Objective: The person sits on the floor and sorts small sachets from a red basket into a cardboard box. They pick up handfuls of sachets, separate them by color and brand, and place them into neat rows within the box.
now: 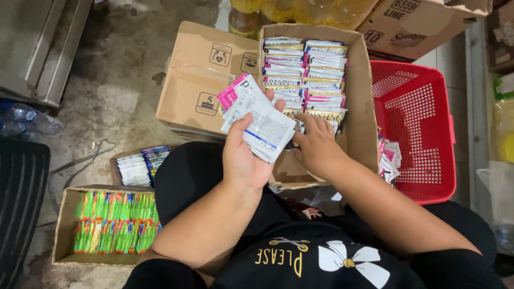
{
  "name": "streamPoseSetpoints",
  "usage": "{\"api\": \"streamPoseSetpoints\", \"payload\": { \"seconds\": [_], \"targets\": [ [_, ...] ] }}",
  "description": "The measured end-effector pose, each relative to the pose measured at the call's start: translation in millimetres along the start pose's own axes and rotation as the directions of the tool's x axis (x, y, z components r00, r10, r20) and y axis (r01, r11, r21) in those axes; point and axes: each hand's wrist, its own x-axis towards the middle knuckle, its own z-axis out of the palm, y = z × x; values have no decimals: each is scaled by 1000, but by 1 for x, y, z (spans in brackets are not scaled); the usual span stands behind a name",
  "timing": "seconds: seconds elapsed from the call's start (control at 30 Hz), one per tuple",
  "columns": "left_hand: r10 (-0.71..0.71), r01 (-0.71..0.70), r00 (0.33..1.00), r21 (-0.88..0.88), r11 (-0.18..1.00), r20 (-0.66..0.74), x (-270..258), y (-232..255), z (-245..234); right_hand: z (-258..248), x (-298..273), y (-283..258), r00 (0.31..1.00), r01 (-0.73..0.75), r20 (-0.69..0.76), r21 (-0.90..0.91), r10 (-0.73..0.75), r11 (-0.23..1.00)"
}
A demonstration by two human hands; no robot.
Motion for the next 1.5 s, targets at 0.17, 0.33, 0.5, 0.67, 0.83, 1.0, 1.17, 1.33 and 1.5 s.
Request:
{"api": "streamPoseSetpoints", "payload": {
  "seconds": [0.17, 0.33, 0.5, 0.67, 0.83, 1.0, 1.17, 1.33, 1.5],
  "targets": [
    [-11, 11, 1000, 4, 1000, 5, 3, -2, 1, -12, -3, -4, 992, -79, 99, 13, 78, 997],
    [-45, 45, 999, -17, 999, 10, 1, -6, 2, -16, -8, -2, 907, -147, 407, 73, 105, 986],
    [-90, 90, 996, -21, 996, 3, 3, -7, 1, -6, -4, -1, 930, -89, 364, 72, 57, 993],
    [-145, 146, 989, -27, 989, 32, 8, -12, -6, -13, 6, 1, 892, -351, 365, 189, 266, 917],
    [-192, 193, 981, 50, 980, -33, 13, -19, -20, -51, -7, -2, 961, -190, -120, 365, 248, 911],
    [-177, 182, 983, 188, 965, -44, 17, -31, -32, -78, -18, -10, 959, 1, -274, 261, 74, 965],
    [-316, 331, 941, 123, 936, -125, 18, -33, -28, -77, -29, 1, 930, 163, -361, 214, -77, 963],
    [-293, 294, 956, 131, 947, -27, 17, -28, -24, -57, -47, 31, 894, 7, -158, 940, 419, 341],
    [-291, 293, 956, 125, 948, -34, 17, -25, -20, -65, -49, 55, 882, 55, -69, 997, 467, 45]
  ]
}}
